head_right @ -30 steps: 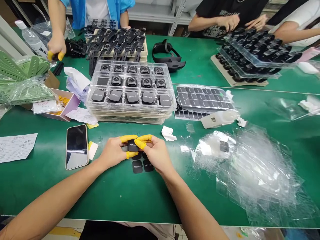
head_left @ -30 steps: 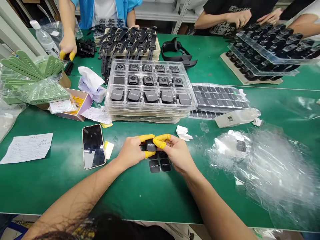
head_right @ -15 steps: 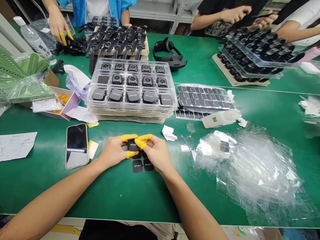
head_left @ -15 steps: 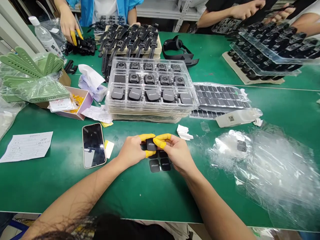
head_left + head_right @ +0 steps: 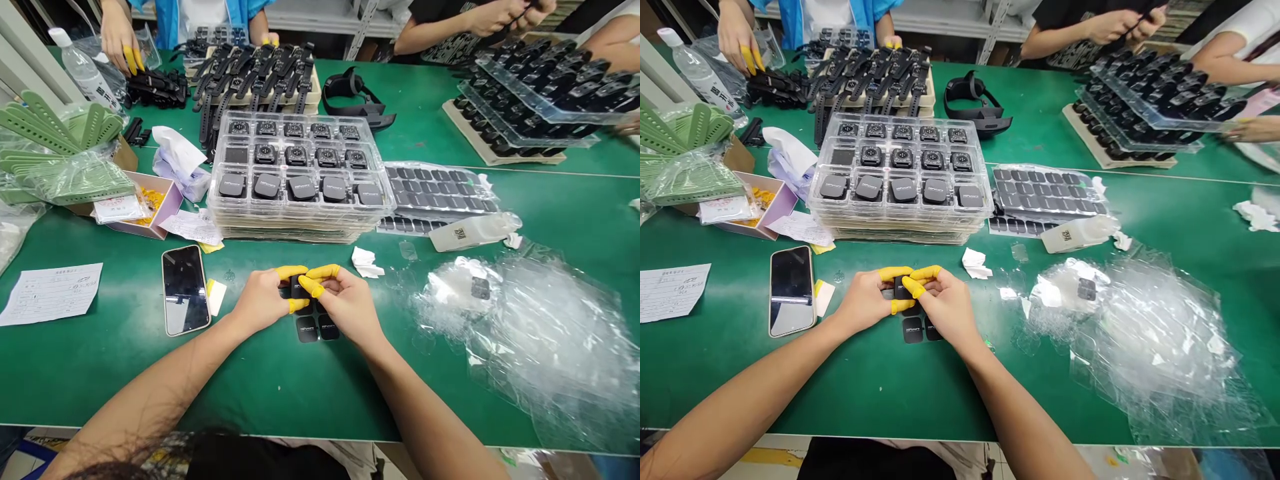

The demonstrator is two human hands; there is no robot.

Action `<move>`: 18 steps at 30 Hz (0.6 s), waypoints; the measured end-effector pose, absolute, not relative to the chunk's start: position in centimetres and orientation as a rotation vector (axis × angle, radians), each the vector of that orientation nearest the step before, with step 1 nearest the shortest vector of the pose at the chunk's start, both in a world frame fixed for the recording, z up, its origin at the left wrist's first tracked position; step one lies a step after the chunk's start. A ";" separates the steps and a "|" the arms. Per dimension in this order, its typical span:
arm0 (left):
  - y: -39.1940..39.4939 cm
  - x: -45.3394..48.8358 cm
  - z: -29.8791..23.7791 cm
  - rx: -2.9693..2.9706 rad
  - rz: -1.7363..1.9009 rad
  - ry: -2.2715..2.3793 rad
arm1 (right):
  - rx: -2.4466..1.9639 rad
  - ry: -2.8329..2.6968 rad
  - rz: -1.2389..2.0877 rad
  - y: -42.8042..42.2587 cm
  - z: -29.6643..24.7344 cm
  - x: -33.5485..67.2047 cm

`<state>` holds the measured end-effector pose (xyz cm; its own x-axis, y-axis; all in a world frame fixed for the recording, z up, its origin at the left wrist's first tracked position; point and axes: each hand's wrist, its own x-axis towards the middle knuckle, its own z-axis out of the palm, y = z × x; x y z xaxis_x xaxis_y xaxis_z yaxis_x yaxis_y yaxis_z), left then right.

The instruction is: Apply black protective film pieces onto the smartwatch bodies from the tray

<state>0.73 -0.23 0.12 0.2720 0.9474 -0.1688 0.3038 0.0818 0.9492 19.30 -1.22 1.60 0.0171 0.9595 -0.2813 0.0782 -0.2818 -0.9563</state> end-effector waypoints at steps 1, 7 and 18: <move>-0.2 0.7 0.1 1.433 0.745 1.237 | -1.494 -1.134 1.354 -1.3 1.6 19.3; 0.0 0.6 0.3 1.397 0.753 1.147 | -1.455 -1.098 1.465 -1.2 1.2 19.4; 0.3 0.4 0.0 1.502 0.790 1.228 | -1.356 -1.186 1.468 -0.8 0.7 20.1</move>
